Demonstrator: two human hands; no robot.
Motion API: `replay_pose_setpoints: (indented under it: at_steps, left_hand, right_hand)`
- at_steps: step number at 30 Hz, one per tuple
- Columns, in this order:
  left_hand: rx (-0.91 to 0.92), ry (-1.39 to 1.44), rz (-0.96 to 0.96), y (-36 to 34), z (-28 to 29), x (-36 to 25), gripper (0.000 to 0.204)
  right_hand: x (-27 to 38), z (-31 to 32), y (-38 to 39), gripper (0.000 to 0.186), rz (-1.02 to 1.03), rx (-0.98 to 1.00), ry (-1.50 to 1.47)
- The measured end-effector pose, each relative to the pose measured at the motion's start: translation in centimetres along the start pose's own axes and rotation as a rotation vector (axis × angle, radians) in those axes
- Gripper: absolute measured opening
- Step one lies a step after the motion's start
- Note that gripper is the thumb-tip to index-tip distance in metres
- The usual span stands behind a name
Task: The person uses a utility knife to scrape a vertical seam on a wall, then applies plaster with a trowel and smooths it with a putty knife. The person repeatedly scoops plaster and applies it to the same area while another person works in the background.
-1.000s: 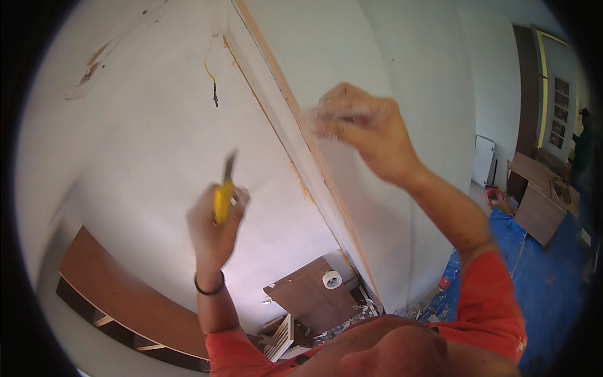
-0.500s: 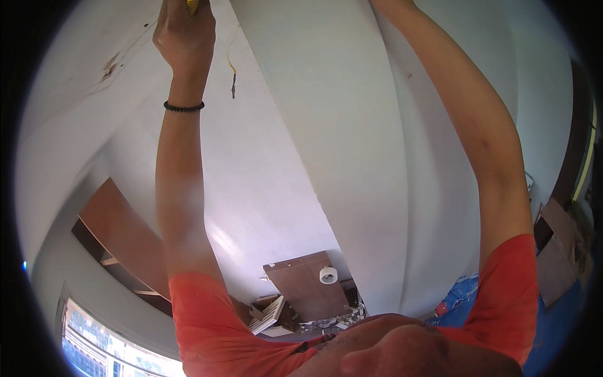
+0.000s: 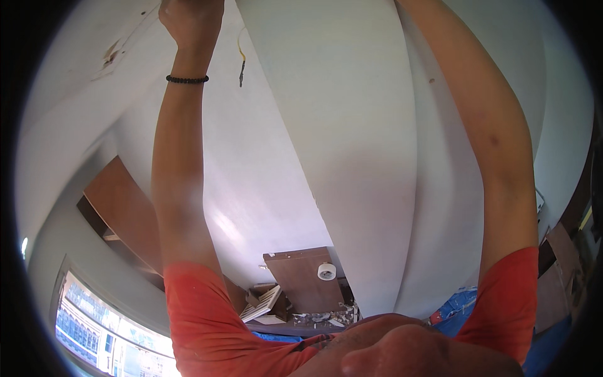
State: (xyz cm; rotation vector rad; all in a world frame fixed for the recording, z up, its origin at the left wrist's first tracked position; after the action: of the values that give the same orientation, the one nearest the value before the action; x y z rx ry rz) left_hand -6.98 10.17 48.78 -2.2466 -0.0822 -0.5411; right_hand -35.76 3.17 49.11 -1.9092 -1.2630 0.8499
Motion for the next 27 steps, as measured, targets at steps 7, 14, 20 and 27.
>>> replay_pose_setpoints:
  at_steps: [7,14,20,27]
  left_hand:
    - [0.058,-0.016,0.124,0.3,-0.6,2.2,0.023]
    - [0.103,0.016,0.119,0.0,1.0,3.7,0.018]
    - [0.127,0.052,0.2,-0.6,1.9,2.7,0.018]
    - [0.078,-0.088,0.055,0.4,-0.2,3.1,0.022]
  right_hand:
    - [0.5,0.3,0.3,0.016,0.09,-0.035,0.02]
    - [0.9,0.2,0.6,0.013,0.098,-0.035,-0.027]
    - [0.8,0.2,0.4,0.011,0.162,-0.016,-0.078]
    - [-0.1,0.0,0.5,0.015,0.089,-0.039,-0.146]
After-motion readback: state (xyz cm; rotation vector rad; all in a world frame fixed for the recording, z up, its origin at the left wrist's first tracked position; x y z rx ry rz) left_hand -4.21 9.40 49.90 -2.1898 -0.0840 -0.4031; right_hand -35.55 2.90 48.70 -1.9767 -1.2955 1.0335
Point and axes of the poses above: each hand's wrist, its own y-axis away from the middle knuckle, its own z-axis out of the back of the hand, x = y × z, the point moved 10 cm from there along -y, towards the middle knuckle, and after that the axes turned 7 degrees about -y, right-handed, at the moved point
